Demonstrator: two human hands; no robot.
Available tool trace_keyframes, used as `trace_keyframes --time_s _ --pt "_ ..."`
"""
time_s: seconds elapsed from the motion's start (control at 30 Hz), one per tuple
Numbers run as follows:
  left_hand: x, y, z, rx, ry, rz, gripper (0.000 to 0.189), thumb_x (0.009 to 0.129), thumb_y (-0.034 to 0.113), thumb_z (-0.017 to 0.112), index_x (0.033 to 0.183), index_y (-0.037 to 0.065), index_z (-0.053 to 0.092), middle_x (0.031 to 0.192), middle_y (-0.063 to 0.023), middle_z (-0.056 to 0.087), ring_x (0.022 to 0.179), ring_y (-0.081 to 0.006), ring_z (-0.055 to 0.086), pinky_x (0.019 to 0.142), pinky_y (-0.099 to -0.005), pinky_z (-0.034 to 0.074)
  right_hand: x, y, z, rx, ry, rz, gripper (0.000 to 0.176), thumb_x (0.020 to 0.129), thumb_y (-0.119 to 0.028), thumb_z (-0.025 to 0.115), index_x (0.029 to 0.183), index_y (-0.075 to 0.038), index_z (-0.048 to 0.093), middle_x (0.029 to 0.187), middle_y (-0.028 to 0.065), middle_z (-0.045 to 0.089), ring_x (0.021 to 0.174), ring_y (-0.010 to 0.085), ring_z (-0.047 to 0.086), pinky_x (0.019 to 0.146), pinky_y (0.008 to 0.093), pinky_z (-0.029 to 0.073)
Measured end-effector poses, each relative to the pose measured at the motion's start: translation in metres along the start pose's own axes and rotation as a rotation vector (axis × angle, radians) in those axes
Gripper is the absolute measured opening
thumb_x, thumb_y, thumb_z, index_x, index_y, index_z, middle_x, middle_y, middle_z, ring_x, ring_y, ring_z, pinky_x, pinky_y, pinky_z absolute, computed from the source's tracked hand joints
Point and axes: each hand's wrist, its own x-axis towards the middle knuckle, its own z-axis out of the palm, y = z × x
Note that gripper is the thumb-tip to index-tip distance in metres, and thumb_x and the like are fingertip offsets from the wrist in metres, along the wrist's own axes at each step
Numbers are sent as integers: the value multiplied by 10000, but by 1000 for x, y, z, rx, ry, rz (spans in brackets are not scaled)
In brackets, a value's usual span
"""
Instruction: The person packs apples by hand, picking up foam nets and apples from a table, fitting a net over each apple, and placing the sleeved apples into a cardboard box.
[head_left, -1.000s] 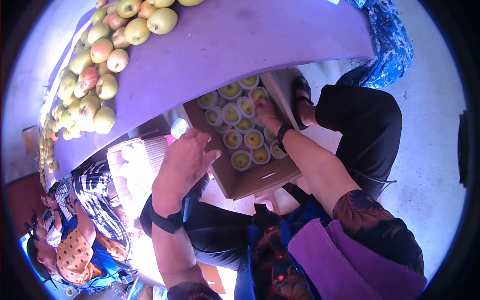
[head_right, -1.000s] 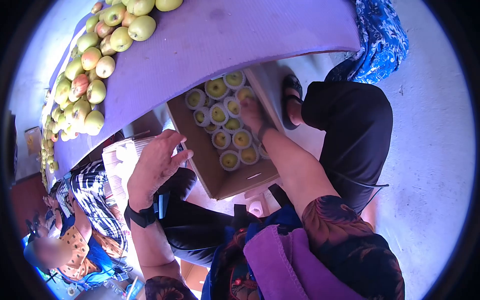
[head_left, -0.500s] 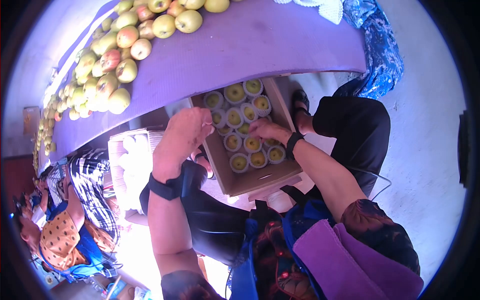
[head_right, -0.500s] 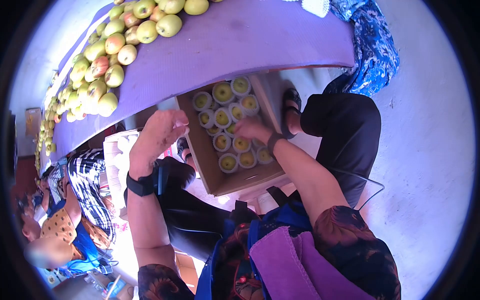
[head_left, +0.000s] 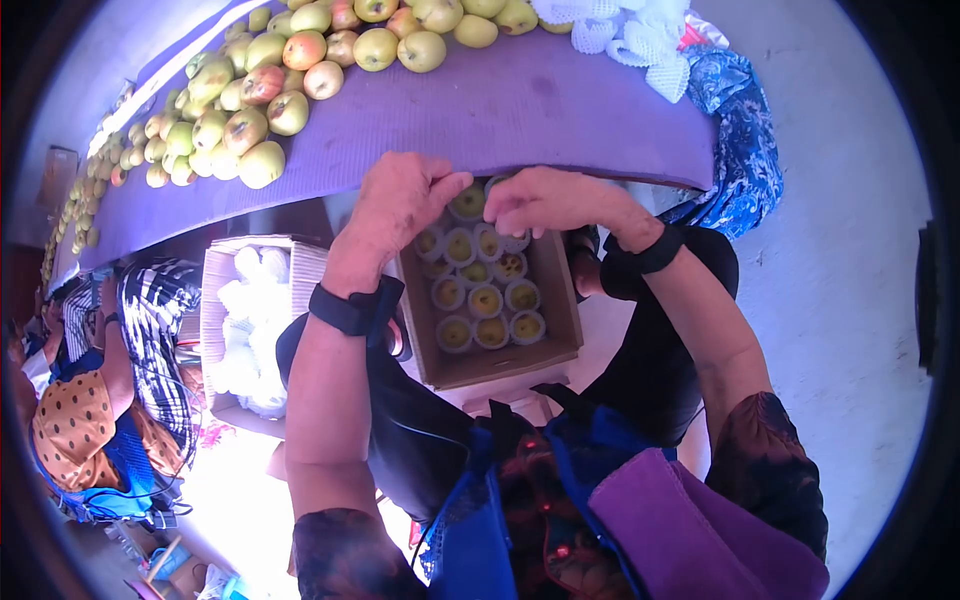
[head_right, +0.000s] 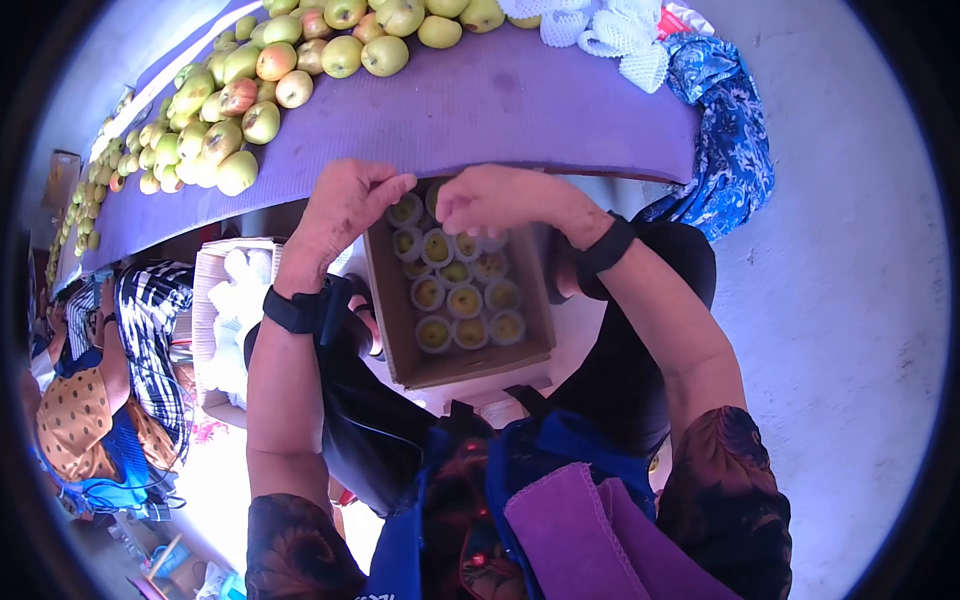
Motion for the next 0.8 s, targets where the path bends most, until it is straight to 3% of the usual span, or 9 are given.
trace_keyframes --time_s 0.13,0.27,0.33,0.47,0.53,0.7,0.8 --pt "1 3 -2 -189 139 -100 384 885 260 643 658 -23 517 511 -52 353 519 -99 328 469 -309 313 -17 -29 -18 190 103 -59 323 893 -255 567 1087 2 594 912 53 615 791 120 608 645 259 508" --pt "1 3 -6 -137 206 -21 357 886 223 644 658 -20 516 516 -20 363 529 -86 332 469 -289 318 -14 -46 -26 188 191 -217 316 898 -258 569 1072 4 598 880 44 618 745 114 594 643 251 496" --pt "3 0 -3 -149 244 -77 328 861 290 649 691 17 588 574 -186 492 517 -360 434 493 -390 396 -9 -45 -28 178 224 -276 307 900 -255 571 1062 3 603 862 40 619 741 109 587 649 249 491" --pt "8 -1 -1 -129 267 -82 331 862 291 648 686 19 580 569 -183 490 513 -370 441 483 -397 392 2 -31 -29 231 270 -373 279 900 -247 578 1029 -2 619 823 32 622 727 98 567 665 243 477" --pt "12 -1 3 -88 291 -34 324 884 195 644 666 -10 523 522 -30 371 522 -85 336 462 -286 330 1 -30 -30 234 290 -363 272 896 -242 582 1024 -5 622 826 29 623 730 97 567 662 242 477" --pt "15 5 7 -72 338 2 309 883 187 644 674 -9 527 532 -70 361 518 -112 313 455 -292 337 0 -29 -31 223 350 -345 267 880 -239 588 997 -3 629 805 29 621 739 89 564 653 243 474" --pt "19 4 11 -74 365 12 290 873 180 649 683 -8 537 538 -104 374 512 -148 304 455 -309 346 -1 -33 -31 50 431 -297 298 867 -262 598 986 10 623 792 81 635 736 148 595 672 291 482"
